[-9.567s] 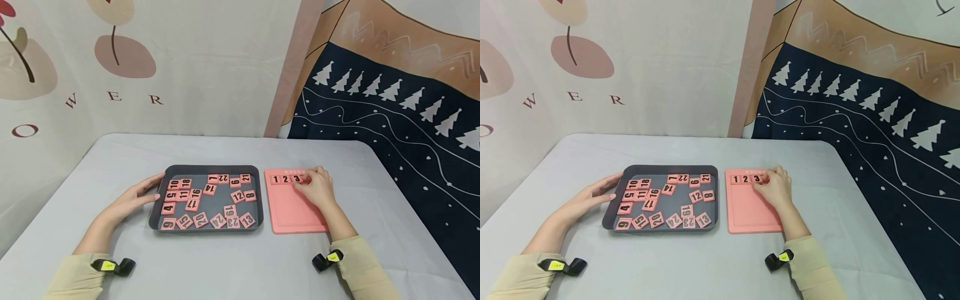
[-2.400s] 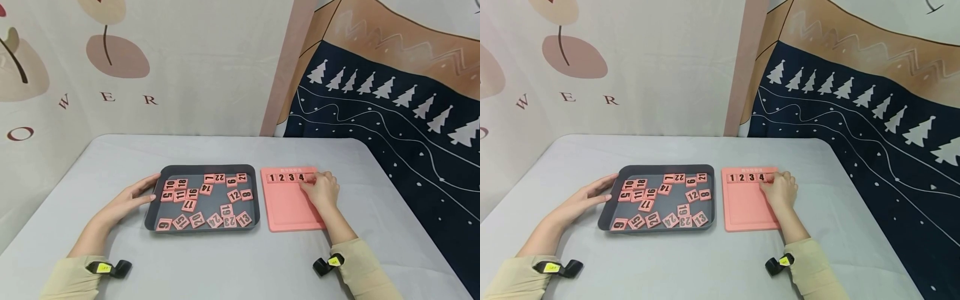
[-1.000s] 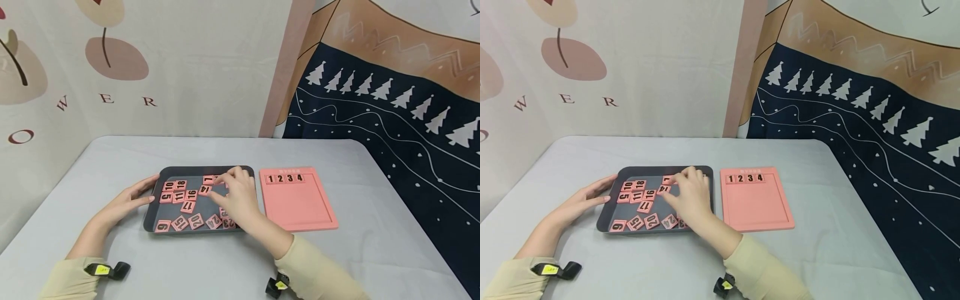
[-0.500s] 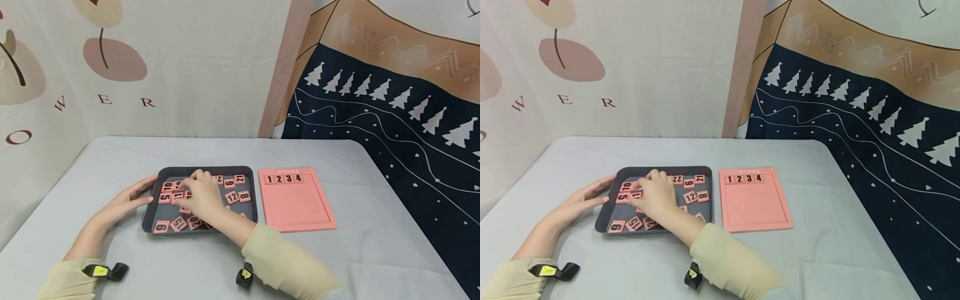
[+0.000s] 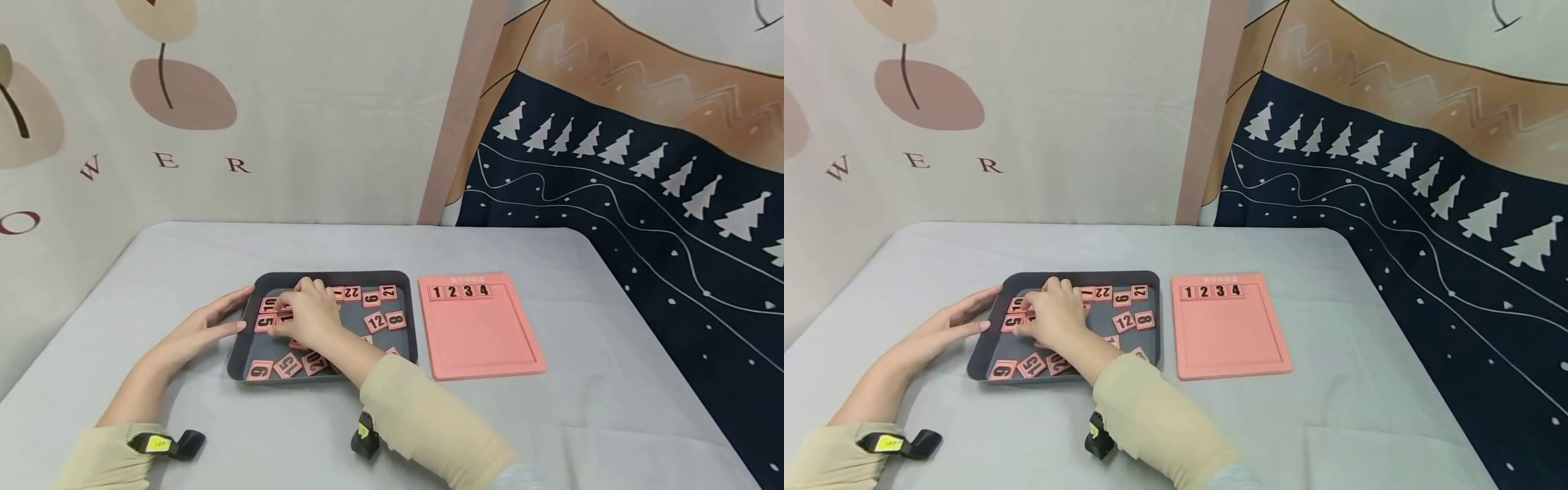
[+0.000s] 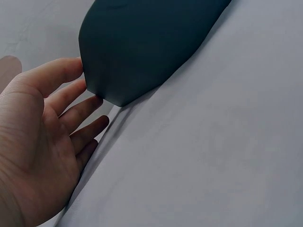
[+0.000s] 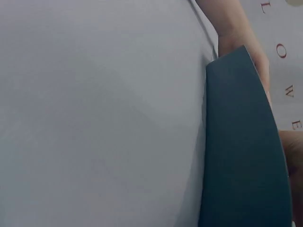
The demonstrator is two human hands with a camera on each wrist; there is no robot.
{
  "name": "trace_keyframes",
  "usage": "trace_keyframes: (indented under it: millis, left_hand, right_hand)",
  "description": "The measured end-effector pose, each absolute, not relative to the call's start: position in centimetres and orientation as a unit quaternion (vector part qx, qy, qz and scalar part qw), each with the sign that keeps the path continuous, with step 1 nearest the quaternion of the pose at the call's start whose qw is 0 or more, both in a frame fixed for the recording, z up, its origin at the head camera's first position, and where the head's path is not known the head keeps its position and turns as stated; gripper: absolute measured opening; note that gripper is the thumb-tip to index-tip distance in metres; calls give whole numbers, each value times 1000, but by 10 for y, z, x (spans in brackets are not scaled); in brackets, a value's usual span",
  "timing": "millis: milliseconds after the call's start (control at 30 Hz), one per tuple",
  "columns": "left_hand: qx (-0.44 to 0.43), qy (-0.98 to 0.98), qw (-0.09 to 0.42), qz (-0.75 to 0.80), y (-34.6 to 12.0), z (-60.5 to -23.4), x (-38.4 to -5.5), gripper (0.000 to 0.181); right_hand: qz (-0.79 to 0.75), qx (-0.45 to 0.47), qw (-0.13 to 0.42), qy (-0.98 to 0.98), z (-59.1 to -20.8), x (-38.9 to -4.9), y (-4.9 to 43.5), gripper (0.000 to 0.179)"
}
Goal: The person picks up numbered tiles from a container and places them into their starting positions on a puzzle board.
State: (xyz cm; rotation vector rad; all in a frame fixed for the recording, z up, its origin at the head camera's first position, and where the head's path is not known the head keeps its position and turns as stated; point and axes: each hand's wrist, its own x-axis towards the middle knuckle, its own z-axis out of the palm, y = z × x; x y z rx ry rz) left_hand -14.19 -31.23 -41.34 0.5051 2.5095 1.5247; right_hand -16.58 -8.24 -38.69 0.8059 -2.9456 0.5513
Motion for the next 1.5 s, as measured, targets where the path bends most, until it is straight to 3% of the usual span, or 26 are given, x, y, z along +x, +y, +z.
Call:
trace_keyframes:
  millis: [867, 1500]
  left_hand:
    - [179, 840, 68, 507, -316, -413, -141, 60]
    - [161, 843, 76, 507, -313, -412, -142, 62]
  right_hand:
    - [133, 255, 29, -957, -401, -166, -96, 34]
    - [231, 310, 90, -918, -371, -155, -13, 37]
